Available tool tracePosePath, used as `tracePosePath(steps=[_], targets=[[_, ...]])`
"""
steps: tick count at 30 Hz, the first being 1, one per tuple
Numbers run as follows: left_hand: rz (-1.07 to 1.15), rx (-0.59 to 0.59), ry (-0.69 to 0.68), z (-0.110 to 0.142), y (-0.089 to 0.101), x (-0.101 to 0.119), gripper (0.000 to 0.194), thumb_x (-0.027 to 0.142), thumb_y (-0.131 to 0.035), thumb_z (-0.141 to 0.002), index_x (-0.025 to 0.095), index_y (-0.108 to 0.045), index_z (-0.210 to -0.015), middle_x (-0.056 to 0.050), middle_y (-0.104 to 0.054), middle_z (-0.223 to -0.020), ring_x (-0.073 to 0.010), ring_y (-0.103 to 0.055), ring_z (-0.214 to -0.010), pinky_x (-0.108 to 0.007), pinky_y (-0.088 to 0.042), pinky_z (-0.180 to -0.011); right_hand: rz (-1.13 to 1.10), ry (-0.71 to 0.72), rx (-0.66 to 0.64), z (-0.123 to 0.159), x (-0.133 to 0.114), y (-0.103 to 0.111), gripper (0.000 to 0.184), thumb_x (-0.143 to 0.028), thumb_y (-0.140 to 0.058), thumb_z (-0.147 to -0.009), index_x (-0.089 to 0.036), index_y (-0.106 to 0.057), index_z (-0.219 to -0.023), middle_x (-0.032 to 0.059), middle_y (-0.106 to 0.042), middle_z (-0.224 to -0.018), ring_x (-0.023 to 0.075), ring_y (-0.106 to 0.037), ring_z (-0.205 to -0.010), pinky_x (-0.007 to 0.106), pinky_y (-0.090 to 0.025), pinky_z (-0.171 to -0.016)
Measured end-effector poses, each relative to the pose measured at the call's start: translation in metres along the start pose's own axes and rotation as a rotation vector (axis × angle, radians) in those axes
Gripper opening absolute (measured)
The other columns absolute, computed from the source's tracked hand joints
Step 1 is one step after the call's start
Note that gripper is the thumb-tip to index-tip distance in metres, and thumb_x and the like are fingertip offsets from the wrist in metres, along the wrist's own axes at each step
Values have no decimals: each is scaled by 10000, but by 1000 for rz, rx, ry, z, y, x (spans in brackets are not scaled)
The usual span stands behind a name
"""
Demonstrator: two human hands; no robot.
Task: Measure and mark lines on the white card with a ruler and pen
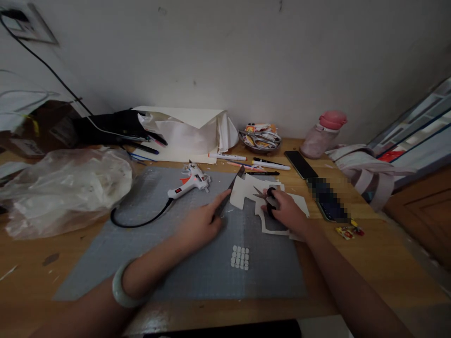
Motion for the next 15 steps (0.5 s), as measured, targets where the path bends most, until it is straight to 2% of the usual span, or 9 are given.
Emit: tracePosePath(steps=[4, 6, 9, 11, 13, 15], targets=[[290, 144, 2, 3, 8, 0, 622, 165, -405, -767, 216, -396, -1387, -31, -676, -921, -196, -629, -750, -290, -463, -664, 12, 42, -38, 1, 0, 1, 371, -313, -650, -762, -181, -631, -1108, 128, -666, -1122, 286, -612, -1044, 397, -456, -902], [491, 226, -6, 4, 10, -3, 584, 189, -402, -785, 195, -393, -1369, -29, -659, -942, -180, -613, -783, -287, -473, -702, 20, 84, -56, 2, -2, 1, 364, -302, -654, -755, -189, -638, -1100, 120, -672, -1119, 284, -614, -1048, 405, -448, -915], [689, 314, 15, 7, 9, -8, 540, 240, -430, -793, 187, -415, -1330, -25, -639, -935, -154, -580, -742, -257, -465, -661, 18, 116, -79, 4, -6, 1, 364, -304, -658, -750, -196, -641, -1097, 114, -668, -1144, 282, -603, -1076, 408, -439, -932], [742, 298, 50, 6, 5, -9, 441, 261, -453, -779, 187, -519, -1209, -9, -623, -857, -134, -542, -657, -229, -431, -581, 2, 105, -106, 6, -7, -1, 366, -316, -654, -753, -203, -639, -1101, 109, -665, -1152, 284, -597, -1085, 409, -440, -934], [765, 233, 98, 5, -1, -11, 290, 272, -460, -770, 187, -607, -1006, 19, -573, -705, -117, -480, -561, -212, -376, -506, -37, 87, -119, 9, -8, -4, 361, -332, -639, -764, -217, -630, -1107, 96, -665, -1151, 280, -598, -1077, 406, -446, -929], [787, 186, 137, 4, -5, -12, 197, 288, -459, -771, 192, -615, -844, 44, -483, -573, -110, -424, -500, -207, -326, -466, -78, 61, -69, 9, -7, -3, 340, -332, -613, -776, -217, -614, -1097, 90, -666, -1132, 273, -605, -1050, 400, -456, -910]])
Point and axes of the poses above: each hand's wrist, its own z-axis away from the middle knuckle, its own y-axis out of the back of the hand, x = y × z, the point moved 7 cm from there along -z, towards the middle knuckle
